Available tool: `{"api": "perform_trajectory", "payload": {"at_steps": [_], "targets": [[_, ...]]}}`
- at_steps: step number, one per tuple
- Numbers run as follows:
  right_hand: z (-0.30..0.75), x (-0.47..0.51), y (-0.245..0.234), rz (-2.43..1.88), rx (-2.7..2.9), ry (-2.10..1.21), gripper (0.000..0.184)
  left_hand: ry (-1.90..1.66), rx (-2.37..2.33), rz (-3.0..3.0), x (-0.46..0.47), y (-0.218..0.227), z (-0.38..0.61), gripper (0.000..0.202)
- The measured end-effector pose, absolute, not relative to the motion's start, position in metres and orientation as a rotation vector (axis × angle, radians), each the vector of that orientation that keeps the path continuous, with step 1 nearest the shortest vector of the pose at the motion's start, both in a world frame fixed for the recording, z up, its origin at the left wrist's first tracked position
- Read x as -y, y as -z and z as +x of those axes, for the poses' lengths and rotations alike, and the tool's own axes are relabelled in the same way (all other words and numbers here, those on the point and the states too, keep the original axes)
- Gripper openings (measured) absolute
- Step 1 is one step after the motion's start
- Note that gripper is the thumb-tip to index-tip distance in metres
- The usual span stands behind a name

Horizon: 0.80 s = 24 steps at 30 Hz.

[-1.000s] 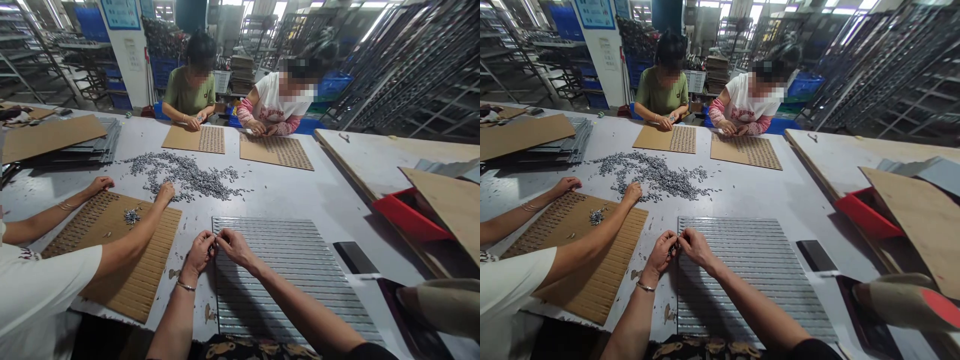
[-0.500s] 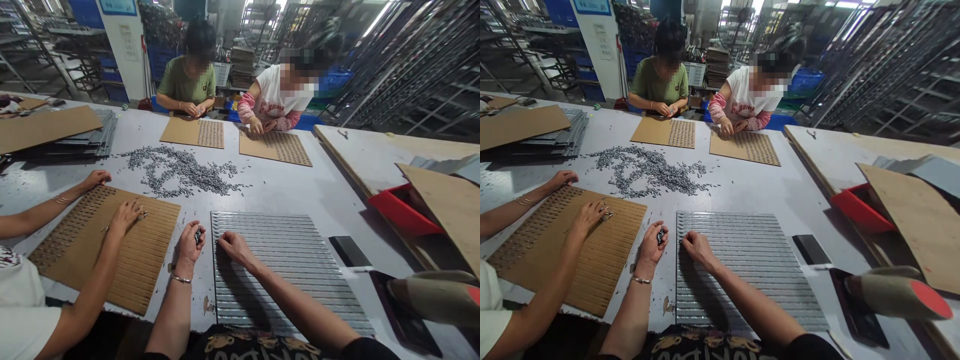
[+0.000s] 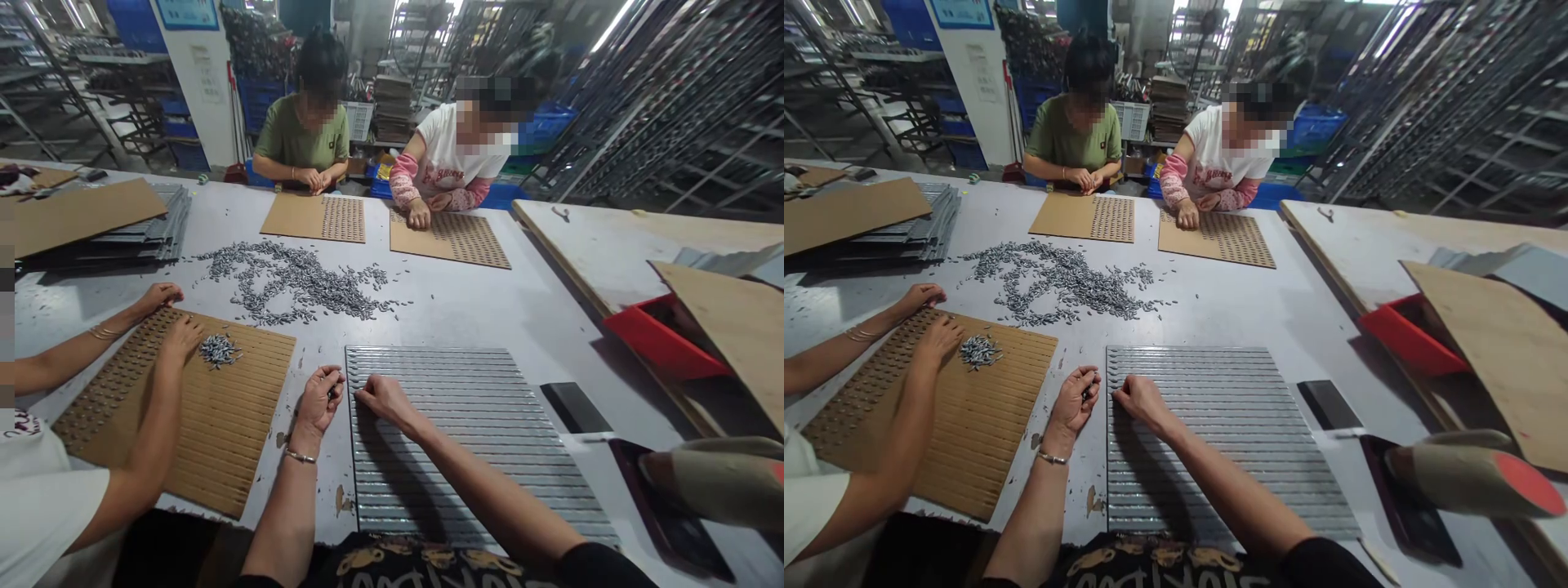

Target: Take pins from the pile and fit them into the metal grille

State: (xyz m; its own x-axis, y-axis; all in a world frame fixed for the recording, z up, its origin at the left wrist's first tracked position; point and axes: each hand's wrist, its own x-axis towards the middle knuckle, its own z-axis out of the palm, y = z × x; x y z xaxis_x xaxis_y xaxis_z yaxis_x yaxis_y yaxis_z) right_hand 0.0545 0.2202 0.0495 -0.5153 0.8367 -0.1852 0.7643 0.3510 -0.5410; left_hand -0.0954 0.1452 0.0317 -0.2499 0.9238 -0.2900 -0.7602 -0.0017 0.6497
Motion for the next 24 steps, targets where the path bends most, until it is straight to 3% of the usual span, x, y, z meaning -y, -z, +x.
{"api": "perform_trajectory", "payload": {"at_steps": [9,20,24], "targets": [[0.049,-0.212,-0.073,-1.041,2.178,-1.067,0.020,-1.503,-0.947,0.432,-0.142,-0.038,-0.091,0.039],[0.051,-0.216,-0.081,-1.123,2.308,-1.070,0.019,-1.421,-1.052,0.559,-0.140,-0.041,-0.081,0.047],[0.051,-0.214,-0.084,-1.136,2.171,-1.341,0.021,-1.399,-1.035,0.492,-0.140,-0.044,-0.083,0.048]]}}
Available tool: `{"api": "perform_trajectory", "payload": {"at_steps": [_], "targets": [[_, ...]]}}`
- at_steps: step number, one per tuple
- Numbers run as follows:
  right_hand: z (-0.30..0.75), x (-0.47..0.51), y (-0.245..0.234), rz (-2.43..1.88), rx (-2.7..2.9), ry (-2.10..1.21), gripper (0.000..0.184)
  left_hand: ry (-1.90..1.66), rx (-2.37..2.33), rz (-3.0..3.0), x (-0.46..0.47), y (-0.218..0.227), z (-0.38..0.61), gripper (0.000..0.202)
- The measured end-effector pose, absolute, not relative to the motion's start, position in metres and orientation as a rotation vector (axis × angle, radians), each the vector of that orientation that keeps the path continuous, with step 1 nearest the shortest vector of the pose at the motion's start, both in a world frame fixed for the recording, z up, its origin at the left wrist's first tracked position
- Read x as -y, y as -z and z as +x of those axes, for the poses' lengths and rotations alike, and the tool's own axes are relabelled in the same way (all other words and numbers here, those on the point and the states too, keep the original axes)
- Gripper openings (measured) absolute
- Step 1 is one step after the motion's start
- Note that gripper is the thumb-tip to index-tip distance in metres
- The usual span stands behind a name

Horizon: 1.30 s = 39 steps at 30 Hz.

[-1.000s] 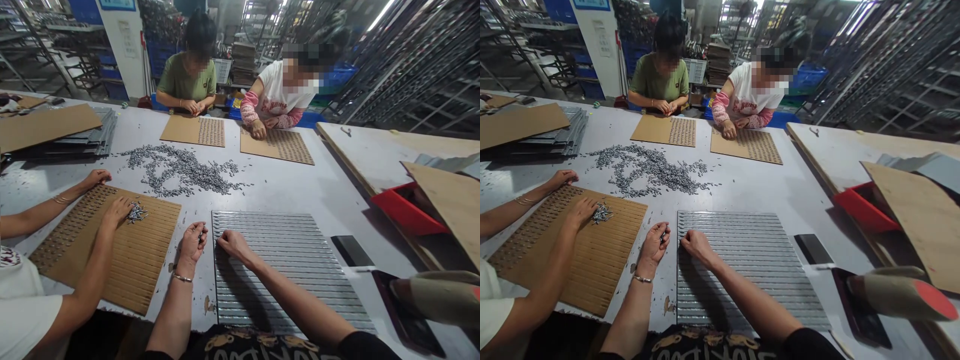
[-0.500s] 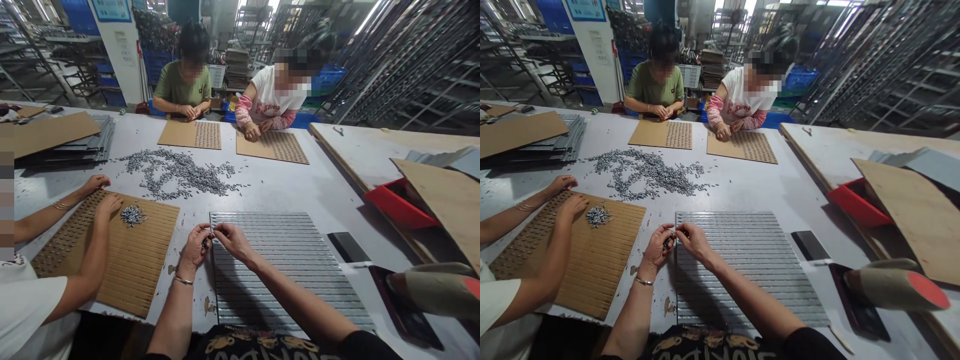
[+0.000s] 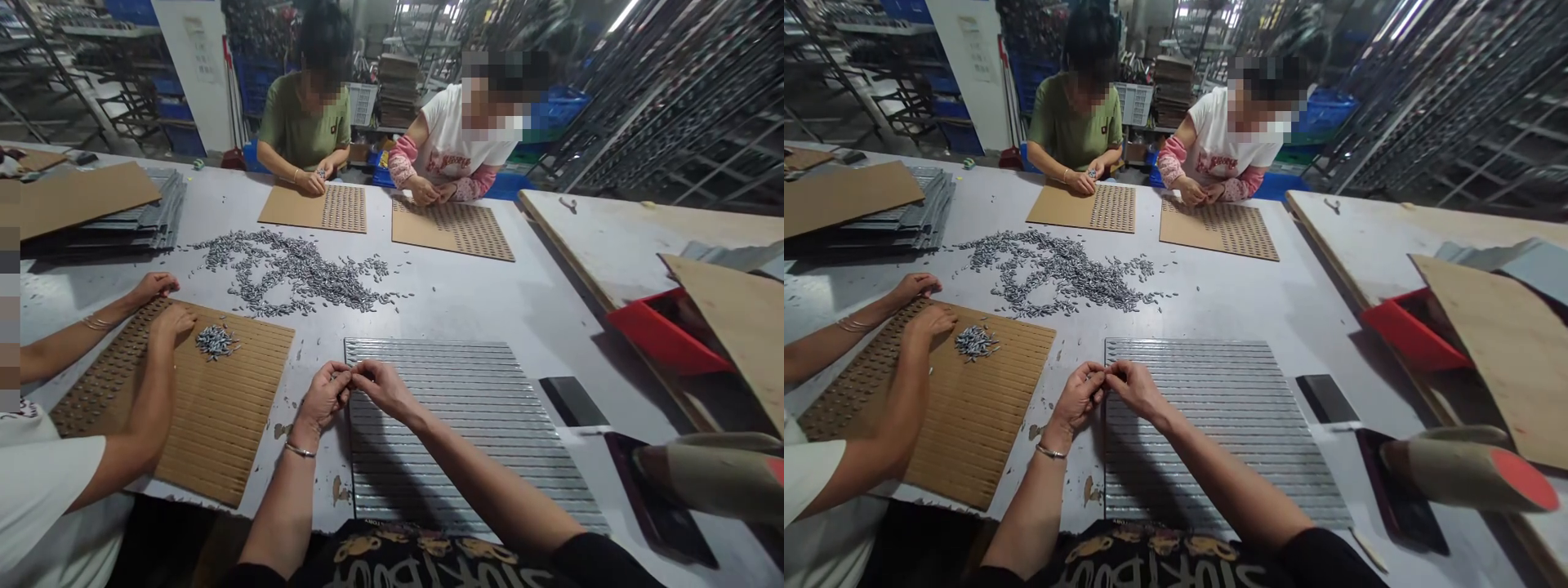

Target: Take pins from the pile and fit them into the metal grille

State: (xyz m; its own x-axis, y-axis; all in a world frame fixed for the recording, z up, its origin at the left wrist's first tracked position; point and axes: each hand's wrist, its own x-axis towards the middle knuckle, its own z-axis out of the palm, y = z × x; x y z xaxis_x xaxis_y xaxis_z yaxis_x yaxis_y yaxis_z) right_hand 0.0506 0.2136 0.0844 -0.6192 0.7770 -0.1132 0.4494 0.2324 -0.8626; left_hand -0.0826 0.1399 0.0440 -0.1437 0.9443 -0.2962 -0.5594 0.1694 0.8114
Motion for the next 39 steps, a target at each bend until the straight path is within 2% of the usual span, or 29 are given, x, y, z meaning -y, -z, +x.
{"api": "perform_trajectory", "payload": {"at_steps": [2,4,10,12,18,22,24,28,30,35,39], "targets": [[0.049,-0.213,-0.084,-1.104,2.068,-1.520,0.021,-1.414,-1.028,0.459,-0.140,-0.044,-0.084,0.048],[0.048,-0.212,-0.083,-1.082,2.028,-1.559,0.022,-1.445,-1.034,0.431,-0.141,-0.042,-0.085,0.048],[0.044,-0.210,-0.079,-1.108,2.107,-1.231,0.023,-1.510,-1.019,0.378,-0.144,-0.037,-0.085,0.046],[0.044,-0.209,-0.080,-1.151,2.074,-1.237,0.022,-1.512,-1.024,0.383,-0.145,-0.036,-0.084,0.045],[0.049,-0.211,-0.090,-1.292,1.548,-1.904,0.024,-1.549,-1.111,0.501,-0.145,-0.031,-0.077,0.039],[0.056,-0.215,-0.089,-1.297,1.351,-2.117,0.023,-1.580,-1.067,0.430,-0.146,-0.031,-0.077,0.039],[0.062,-0.214,-0.082,-1.296,1.497,-2.002,0.021,-1.615,-1.046,0.352,-0.146,-0.033,-0.081,0.040],[0.070,-0.206,-0.063,-1.311,2.104,-1.322,0.015,-1.698,-1.033,0.282,-0.146,-0.035,-0.093,0.041],[0.071,-0.202,-0.056,-1.306,2.270,-1.104,0.017,-1.712,-1.002,0.259,-0.145,-0.034,-0.097,0.041],[0.065,-0.196,-0.046,-1.379,2.368,-0.976,0.019,-1.711,-0.951,0.210,-0.146,-0.032,-0.097,0.039],[0.062,-0.197,-0.041,-1.458,2.365,-0.880,0.009,-1.666,-0.955,0.226,-0.147,-0.033,-0.094,0.041]]}}
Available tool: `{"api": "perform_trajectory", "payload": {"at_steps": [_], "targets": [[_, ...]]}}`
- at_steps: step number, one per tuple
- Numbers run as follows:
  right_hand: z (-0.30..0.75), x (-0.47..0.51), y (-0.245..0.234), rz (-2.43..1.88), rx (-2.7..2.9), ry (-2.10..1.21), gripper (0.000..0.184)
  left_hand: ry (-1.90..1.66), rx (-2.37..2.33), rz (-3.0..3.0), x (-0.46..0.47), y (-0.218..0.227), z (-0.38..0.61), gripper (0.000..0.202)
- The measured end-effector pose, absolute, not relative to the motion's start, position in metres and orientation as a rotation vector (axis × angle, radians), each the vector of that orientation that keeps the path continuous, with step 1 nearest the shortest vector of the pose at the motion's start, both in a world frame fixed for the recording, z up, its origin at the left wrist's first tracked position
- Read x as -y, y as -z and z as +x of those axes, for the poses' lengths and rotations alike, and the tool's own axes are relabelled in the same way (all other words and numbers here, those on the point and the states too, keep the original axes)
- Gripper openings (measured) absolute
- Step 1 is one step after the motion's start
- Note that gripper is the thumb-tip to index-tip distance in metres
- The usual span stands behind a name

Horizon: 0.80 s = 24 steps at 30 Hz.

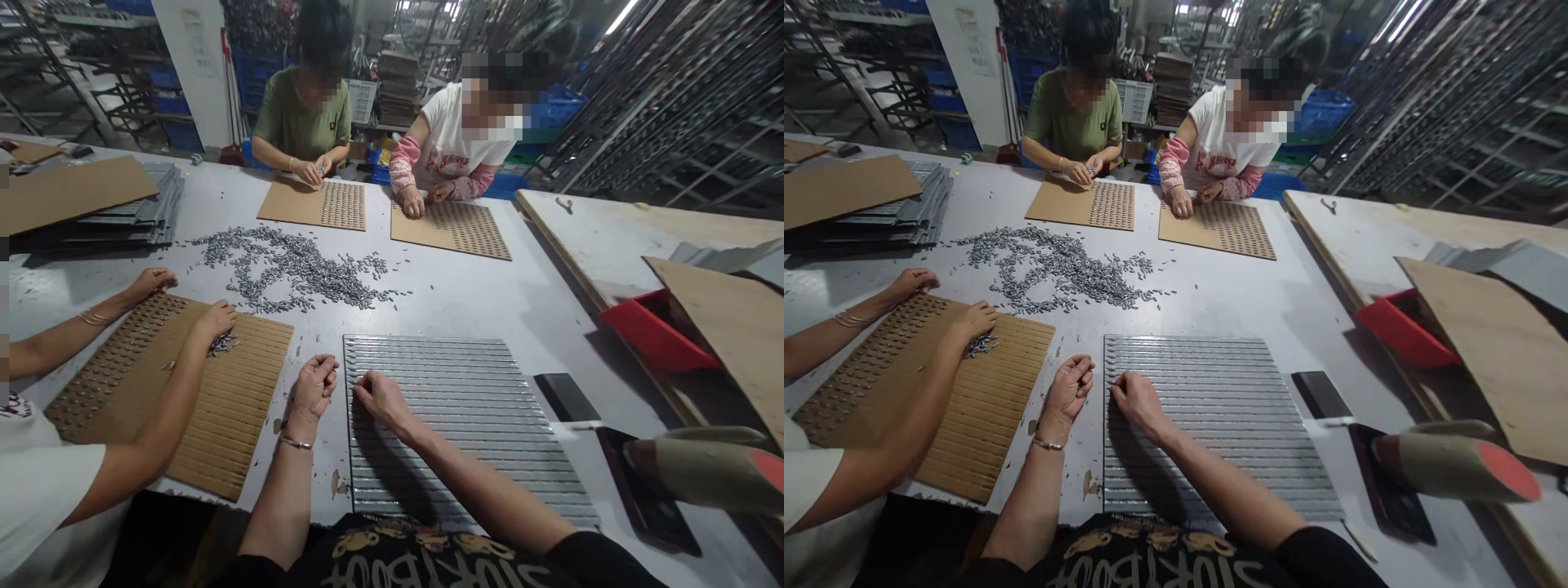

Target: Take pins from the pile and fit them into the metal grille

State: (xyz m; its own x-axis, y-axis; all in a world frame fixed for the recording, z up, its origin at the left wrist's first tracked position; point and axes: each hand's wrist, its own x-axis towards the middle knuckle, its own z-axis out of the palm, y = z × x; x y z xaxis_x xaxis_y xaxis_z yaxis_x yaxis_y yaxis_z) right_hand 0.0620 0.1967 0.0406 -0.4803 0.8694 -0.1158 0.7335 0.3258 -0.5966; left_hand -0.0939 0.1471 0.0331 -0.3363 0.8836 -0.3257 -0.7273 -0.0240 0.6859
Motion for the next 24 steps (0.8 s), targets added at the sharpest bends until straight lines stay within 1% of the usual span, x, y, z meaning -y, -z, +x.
{"api": "perform_trajectory", "payload": {"at_steps": [1,5,9,12,16,18,20,24], "targets": [[0.062,-0.197,-0.040,-1.466,2.350,-0.875,0.004,-1.648,-0.958,0.235,-0.147,-0.034,-0.093,0.042],[0.064,-0.199,-0.047,-1.382,2.264,-0.980,0.008,-1.569,-0.964,0.290,-0.146,-0.037,-0.091,0.044],[0.063,-0.198,-0.071,-1.182,2.144,-1.094,0.020,-1.492,-0.952,0.352,-0.143,-0.035,-0.086,0.045],[0.060,-0.197,-0.083,-1.103,2.119,-1.168,0.023,-1.443,-0.933,0.419,-0.141,-0.032,-0.083,0.044],[0.060,-0.199,-0.077,-1.123,1.929,-1.427,0.026,-1.405,-0.918,0.426,-0.141,-0.032,-0.082,0.043],[0.064,-0.201,-0.069,-1.161,1.868,-1.483,0.027,-1.439,-0.909,0.355,-0.143,-0.033,-0.085,0.040],[0.069,-0.202,-0.061,-1.231,1.942,-1.409,0.024,-1.514,-0.894,0.265,-0.144,-0.035,-0.090,0.036],[0.077,-0.195,-0.051,-1.340,2.197,-1.115,0.022,-1.616,-0.881,0.171,-0.146,-0.035,-0.098,0.032]]}}
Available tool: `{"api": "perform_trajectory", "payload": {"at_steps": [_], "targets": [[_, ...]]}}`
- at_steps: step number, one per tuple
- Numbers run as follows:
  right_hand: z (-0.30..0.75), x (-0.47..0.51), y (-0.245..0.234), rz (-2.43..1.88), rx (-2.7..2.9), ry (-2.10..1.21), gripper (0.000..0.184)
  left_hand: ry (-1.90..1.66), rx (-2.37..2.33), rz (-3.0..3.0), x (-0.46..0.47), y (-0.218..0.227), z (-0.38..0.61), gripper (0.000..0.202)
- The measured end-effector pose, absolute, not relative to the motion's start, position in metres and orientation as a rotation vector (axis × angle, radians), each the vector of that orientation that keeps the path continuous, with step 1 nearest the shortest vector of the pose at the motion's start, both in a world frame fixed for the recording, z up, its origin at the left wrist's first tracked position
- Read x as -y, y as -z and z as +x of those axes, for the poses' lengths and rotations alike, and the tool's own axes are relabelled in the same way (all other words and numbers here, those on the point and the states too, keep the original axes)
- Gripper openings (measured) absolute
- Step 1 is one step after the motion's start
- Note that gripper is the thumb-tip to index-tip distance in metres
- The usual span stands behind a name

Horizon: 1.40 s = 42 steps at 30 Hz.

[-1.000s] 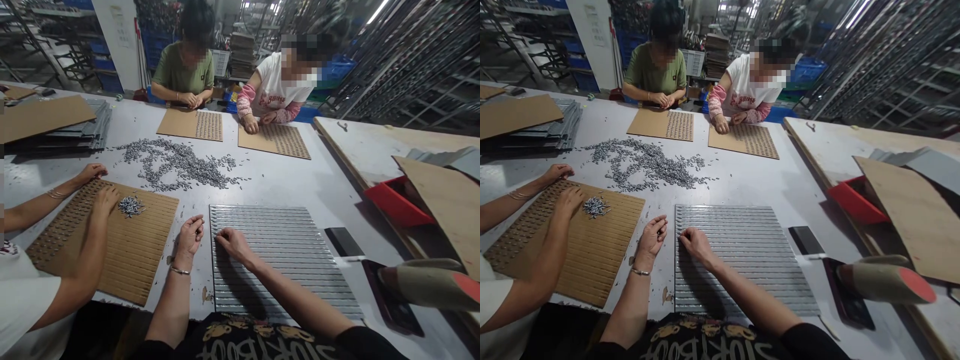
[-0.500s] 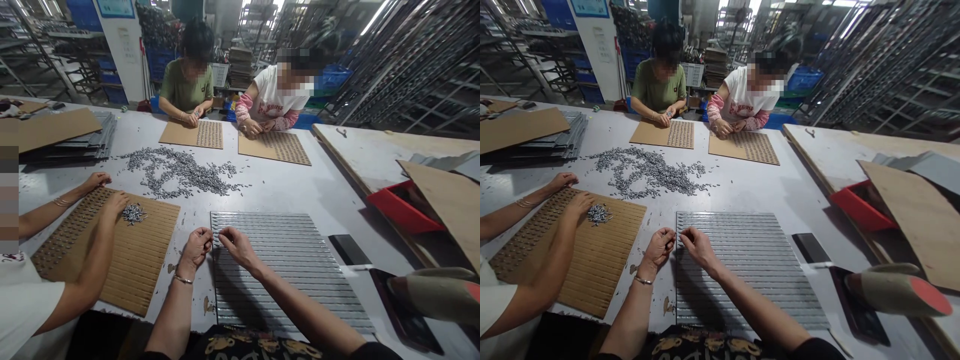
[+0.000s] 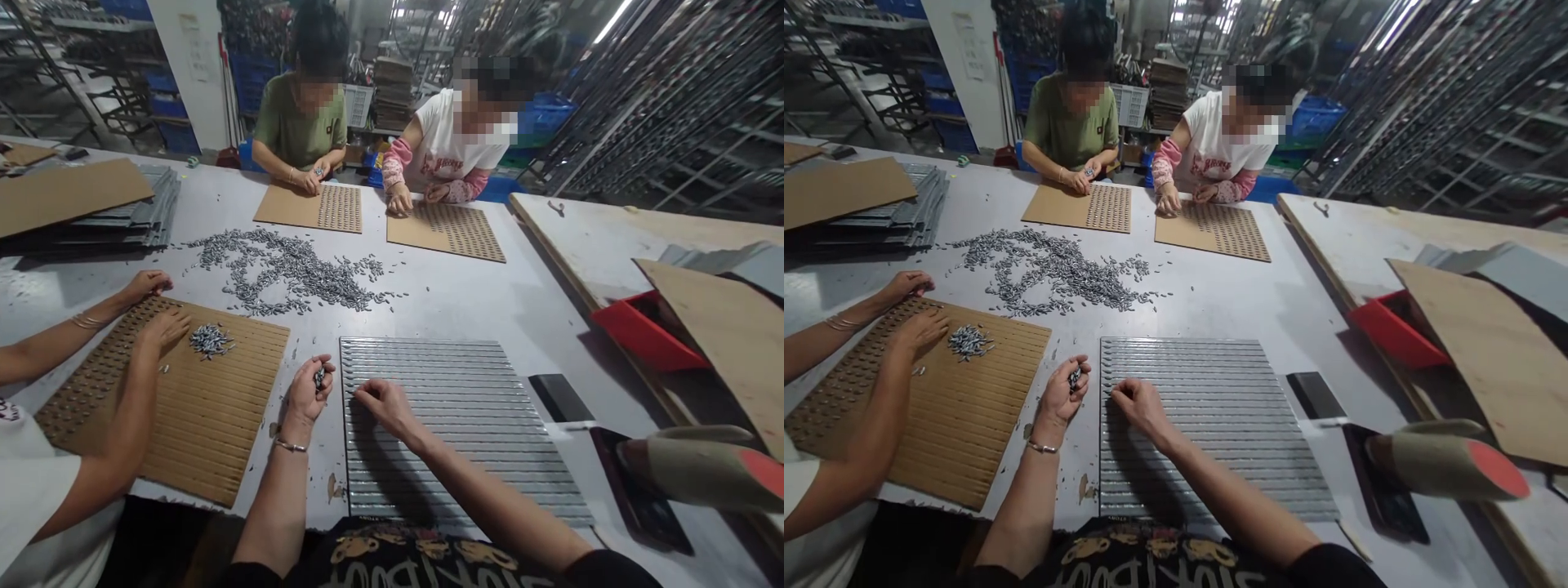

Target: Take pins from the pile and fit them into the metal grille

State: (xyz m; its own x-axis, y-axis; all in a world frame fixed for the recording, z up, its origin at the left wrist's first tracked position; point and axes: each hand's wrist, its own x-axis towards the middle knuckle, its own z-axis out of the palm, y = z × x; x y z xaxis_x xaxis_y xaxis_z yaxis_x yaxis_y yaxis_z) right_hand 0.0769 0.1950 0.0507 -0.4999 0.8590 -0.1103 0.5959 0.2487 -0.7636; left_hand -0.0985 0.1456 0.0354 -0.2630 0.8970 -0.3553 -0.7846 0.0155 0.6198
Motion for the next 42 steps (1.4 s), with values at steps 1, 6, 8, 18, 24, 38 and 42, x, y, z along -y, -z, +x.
{"api": "perform_trajectory", "payload": {"at_steps": [1,6,8,18,24,38,42], "targets": [[0.077,-0.192,-0.049,-1.357,2.223,-1.072,0.022,-1.616,-0.881,0.167,-0.145,-0.035,-0.099,0.032],[0.073,-0.181,-0.044,-1.434,2.291,-0.993,0.021,-1.573,-0.896,0.180,-0.145,-0.033,-0.096,0.029],[0.071,-0.180,-0.042,-1.457,2.312,-0.946,0.019,-1.567,-0.895,0.184,-0.146,-0.032,-0.095,0.030],[0.069,-0.185,-0.039,-1.469,2.402,-0.888,0.008,-1.586,-0.871,0.198,-0.144,-0.033,-0.095,0.031],[0.063,-0.182,-0.038,-1.435,2.483,-0.755,0.014,-1.633,-0.905,0.180,-0.128,-0.046,-0.085,0.032],[0.096,-0.138,-0.097,-0.547,2.424,-0.930,0.021,-1.364,-1.198,0.295,-0.061,-0.076,-0.025,0.062],[0.111,-0.130,-0.092,-0.610,2.457,-0.922,0.015,-1.277,-1.187,0.354,-0.057,-0.072,-0.010,0.063]]}}
